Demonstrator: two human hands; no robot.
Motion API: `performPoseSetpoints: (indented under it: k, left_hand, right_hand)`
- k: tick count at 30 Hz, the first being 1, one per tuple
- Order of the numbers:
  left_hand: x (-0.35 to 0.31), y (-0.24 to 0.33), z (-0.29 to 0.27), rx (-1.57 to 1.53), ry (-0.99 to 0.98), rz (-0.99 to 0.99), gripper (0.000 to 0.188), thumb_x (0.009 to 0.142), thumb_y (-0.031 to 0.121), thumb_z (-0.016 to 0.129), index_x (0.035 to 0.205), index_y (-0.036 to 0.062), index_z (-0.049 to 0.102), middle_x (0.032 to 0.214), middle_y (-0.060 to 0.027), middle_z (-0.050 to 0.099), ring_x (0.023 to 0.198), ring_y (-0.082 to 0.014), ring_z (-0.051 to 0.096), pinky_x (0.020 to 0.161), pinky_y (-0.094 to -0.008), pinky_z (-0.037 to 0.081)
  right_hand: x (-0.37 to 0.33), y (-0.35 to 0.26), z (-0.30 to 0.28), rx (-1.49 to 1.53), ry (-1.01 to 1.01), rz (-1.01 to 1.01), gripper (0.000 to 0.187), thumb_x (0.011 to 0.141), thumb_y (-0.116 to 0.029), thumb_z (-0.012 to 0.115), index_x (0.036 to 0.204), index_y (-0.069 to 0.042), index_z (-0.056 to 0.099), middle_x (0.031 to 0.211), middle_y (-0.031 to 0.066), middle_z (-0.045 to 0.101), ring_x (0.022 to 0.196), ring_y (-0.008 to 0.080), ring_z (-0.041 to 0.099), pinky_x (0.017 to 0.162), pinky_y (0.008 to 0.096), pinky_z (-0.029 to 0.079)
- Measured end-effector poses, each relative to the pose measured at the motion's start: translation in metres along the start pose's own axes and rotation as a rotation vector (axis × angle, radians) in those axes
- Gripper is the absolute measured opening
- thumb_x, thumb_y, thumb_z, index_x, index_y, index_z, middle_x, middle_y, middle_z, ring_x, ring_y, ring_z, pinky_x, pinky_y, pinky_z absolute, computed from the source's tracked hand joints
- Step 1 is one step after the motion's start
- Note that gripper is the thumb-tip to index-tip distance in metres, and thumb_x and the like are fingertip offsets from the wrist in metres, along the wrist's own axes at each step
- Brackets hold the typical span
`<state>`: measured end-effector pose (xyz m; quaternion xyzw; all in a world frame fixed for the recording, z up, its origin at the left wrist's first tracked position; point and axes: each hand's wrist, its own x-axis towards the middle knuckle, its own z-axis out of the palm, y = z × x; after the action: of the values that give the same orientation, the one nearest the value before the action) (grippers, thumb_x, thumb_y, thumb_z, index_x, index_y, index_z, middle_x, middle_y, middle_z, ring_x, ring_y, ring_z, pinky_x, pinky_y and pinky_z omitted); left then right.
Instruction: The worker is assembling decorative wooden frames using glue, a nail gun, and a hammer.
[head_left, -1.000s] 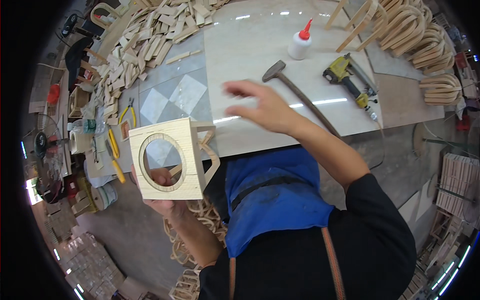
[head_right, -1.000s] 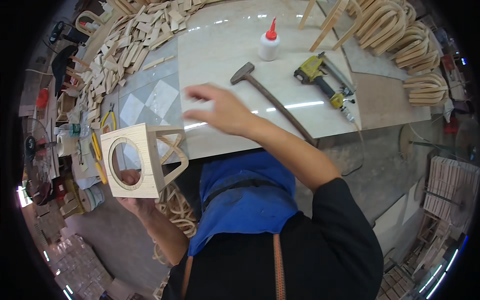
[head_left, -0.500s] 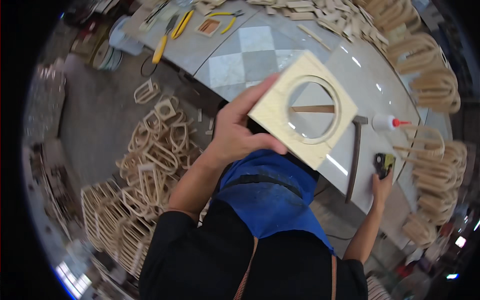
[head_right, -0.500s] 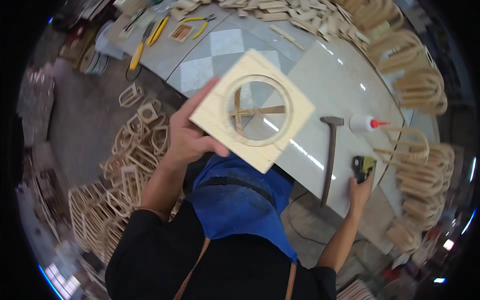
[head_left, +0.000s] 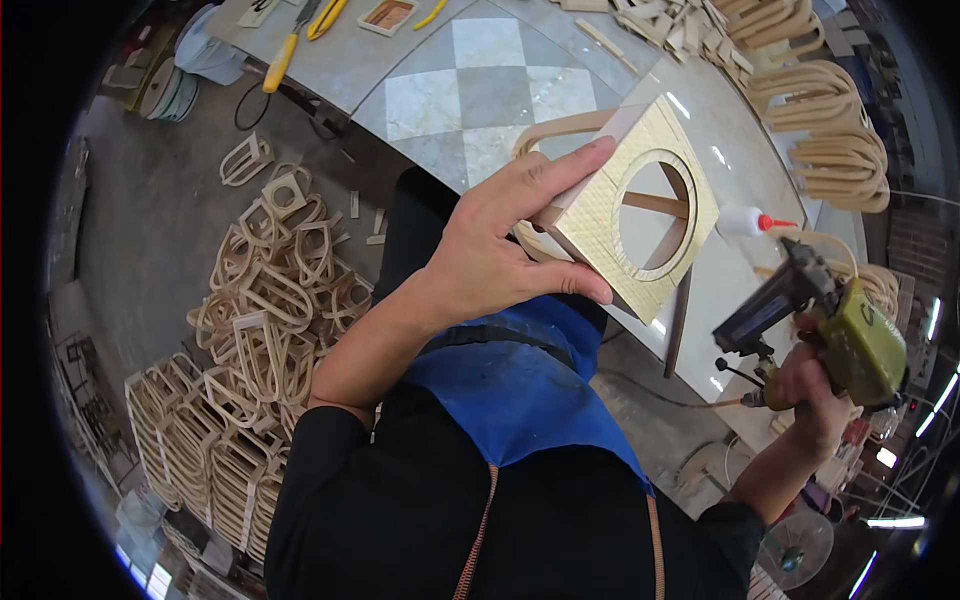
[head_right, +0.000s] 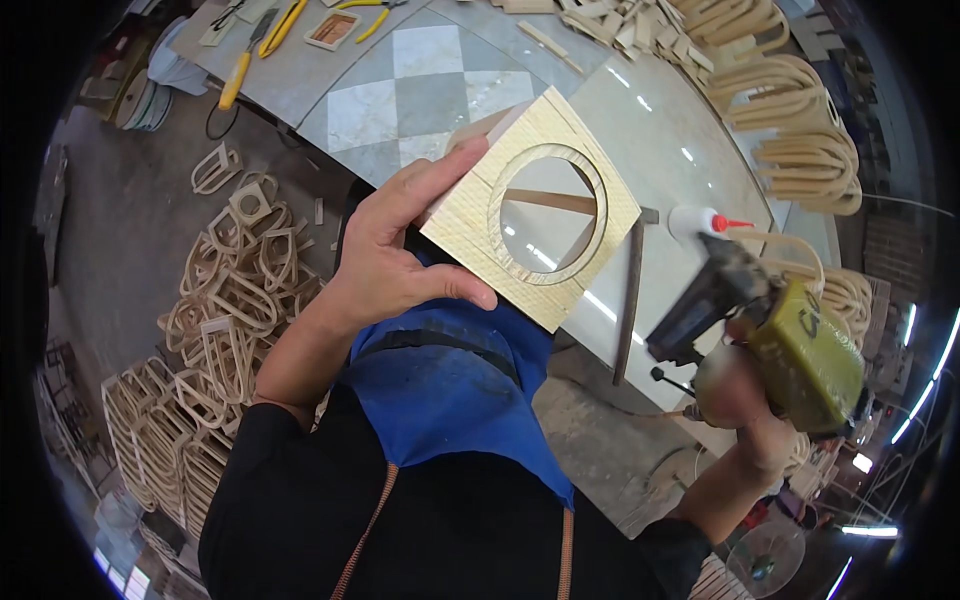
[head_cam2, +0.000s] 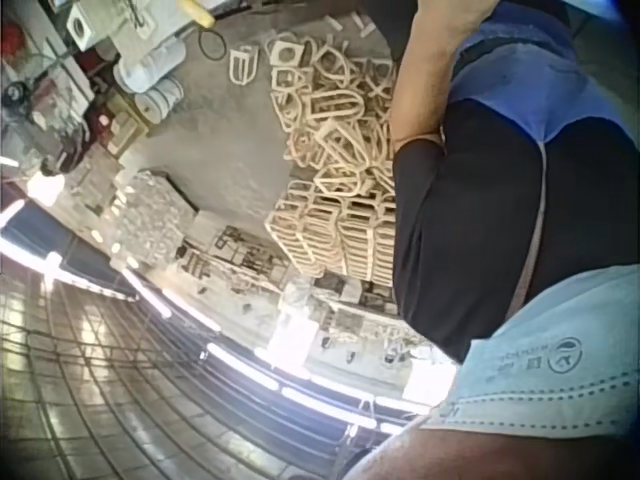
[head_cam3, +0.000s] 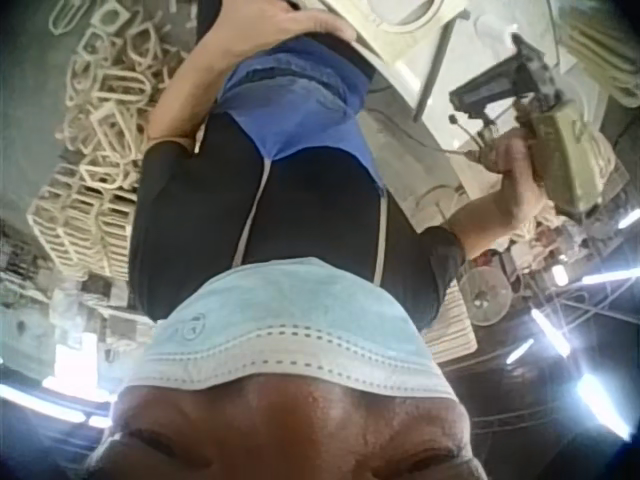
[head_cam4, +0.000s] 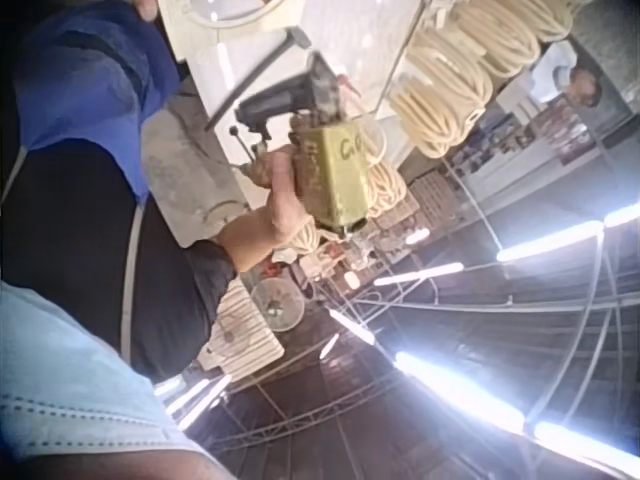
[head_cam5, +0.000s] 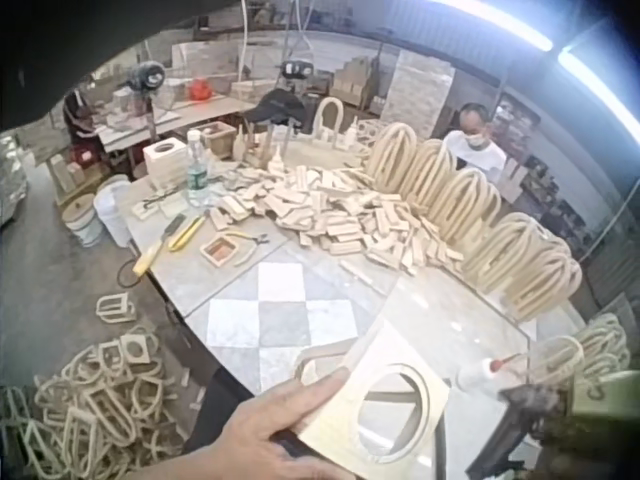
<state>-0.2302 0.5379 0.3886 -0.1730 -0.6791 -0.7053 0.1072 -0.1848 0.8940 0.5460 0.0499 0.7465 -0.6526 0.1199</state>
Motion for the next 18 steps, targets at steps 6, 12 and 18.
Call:
performPoseSetpoints:
  k: [6, 12, 18]
  left_hand:
    - [-0.006, 0.003, 0.008, 0.045, -0.06, 0.026, 0.1, 0.057, 0.021, 0.099, 0.148, 0.0131, 0.059, 0.091, -0.0009, 0.058, 0.079, -0.0157, 0.049, 0.073, -0.0277, 0.044]
    - [-0.005, 0.0, 0.013, 0.094, -0.059, 0.119, 0.098, 0.058, 0.021, 0.098, 0.148, 0.0139, 0.059, 0.088, -0.0015, 0.056, 0.078, -0.0174, 0.049, 0.072, -0.0289, 0.043]
    - [-0.005, 0.001, 0.013, 0.085, -0.076, 0.11, 0.097, 0.059, 0.021, 0.097, 0.148, 0.0141, 0.059, 0.087, -0.0018, 0.056, 0.078, -0.0176, 0.049, 0.072, -0.0291, 0.043]
  right_hand:
    - [-0.008, -0.012, 0.021, -0.888, -0.046, -0.684, 0.06, 0.074, 0.0, 0.082, 0.131, -0.004, 0.064, 0.105, 0.0105, 0.076, 0.088, 0.0242, 0.075, 0.08, 0.0322, 0.062]
    - [-0.009, -0.028, 0.084, -0.513, -0.03, -0.358, 0.078, 0.06, 0.005, 0.09, 0.132, -0.008, 0.064, 0.121, 0.013, 0.075, 0.107, 0.0287, 0.074, 0.093, 0.0399, 0.064]
    - [-0.003, -0.022, 0.061, -0.516, -0.065, -0.365, 0.081, 0.057, 0.005, 0.092, 0.132, -0.007, 0.064, 0.121, 0.0138, 0.075, 0.106, 0.0289, 0.075, 0.094, 0.041, 0.064]
